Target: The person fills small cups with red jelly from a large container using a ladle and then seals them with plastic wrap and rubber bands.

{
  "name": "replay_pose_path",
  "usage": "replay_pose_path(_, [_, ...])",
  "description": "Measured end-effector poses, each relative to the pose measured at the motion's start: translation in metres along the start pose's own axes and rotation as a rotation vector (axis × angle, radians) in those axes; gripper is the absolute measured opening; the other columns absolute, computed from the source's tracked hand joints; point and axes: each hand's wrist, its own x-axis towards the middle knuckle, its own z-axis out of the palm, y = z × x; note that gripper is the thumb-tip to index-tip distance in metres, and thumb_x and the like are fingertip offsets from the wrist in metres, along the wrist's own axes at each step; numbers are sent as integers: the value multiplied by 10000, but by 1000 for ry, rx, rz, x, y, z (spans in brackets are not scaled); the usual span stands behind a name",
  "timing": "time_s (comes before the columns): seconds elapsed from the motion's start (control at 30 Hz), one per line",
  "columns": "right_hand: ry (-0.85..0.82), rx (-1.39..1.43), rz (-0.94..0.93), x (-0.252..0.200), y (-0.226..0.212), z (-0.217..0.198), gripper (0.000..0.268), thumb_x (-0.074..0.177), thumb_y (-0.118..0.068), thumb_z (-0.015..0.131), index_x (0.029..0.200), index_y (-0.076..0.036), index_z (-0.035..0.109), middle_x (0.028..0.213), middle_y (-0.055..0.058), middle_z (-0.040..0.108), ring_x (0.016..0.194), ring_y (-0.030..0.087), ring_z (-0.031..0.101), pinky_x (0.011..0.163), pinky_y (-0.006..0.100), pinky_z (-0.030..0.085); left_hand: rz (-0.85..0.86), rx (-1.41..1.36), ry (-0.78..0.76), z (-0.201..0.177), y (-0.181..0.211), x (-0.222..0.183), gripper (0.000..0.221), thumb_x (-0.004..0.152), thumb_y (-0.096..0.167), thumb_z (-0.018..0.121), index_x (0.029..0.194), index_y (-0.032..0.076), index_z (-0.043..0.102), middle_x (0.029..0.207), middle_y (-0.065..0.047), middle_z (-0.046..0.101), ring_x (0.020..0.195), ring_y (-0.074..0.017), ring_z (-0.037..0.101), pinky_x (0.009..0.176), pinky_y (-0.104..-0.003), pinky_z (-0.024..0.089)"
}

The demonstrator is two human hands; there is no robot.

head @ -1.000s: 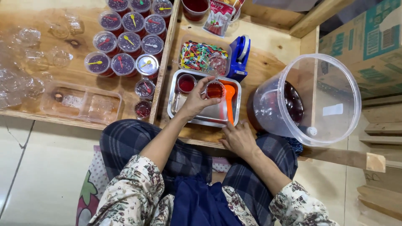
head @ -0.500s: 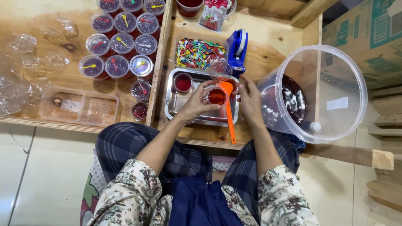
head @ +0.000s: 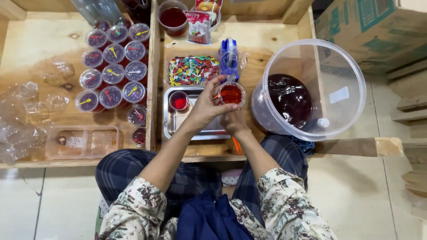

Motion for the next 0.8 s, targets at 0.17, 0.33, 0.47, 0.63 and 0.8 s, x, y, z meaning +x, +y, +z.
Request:
replay_pose_path(0.17, [50,181,0,-11,-2,1,315,861,-350,583,1051,-163,751,949,48,771,956,231,748,803,370,582,15,35,-67,44,14,23,1080,693,41,952,1550,106,298,1419,-222,527,1222,-326,610,1005,-382,581])
replay_pose_path(0.33, [98,339,-5,-6,-13,-2,316,873,-342,578,1068,-150,737,963,48,759,953,220,733,804,355,574,-6,87,-93,79,23,41,1123,674,41,961,1564,138,284,1392,-240,554,1180,-390,650,927,-403,636])
replay_pose_path(0.47, [124,476,-27,-9,-9,0,318,886,-333,574,1086,-136,723,978,48,746,949,208,718,805,339,566,-22,159,-108,87,12,59,1157,679,65,975,1577,148,250,1429,-265,522,1192,-440,633,877,-433,648])
replay_pose_path(0.63, [151,620,-56,-10,-7,1,320,899,-325,569,1103,-123,709,992,49,734,946,197,703,805,324,558,-47,238,-120,89,5,69,1159,686,72,982,1577,155,246,1430,-284,523,1194,-481,633,829,-440,660])
replay_pose_path(0.8, [181,796,-122,-13,-5,2,323,916,-315,563,1126,-105,690,1012,49,717,941,182,683,806,303,548,-15,316,-147,92,8,69,1123,700,61,972,1564,110,256,1401,-337,523,1203,-546,591,868,-492,641])
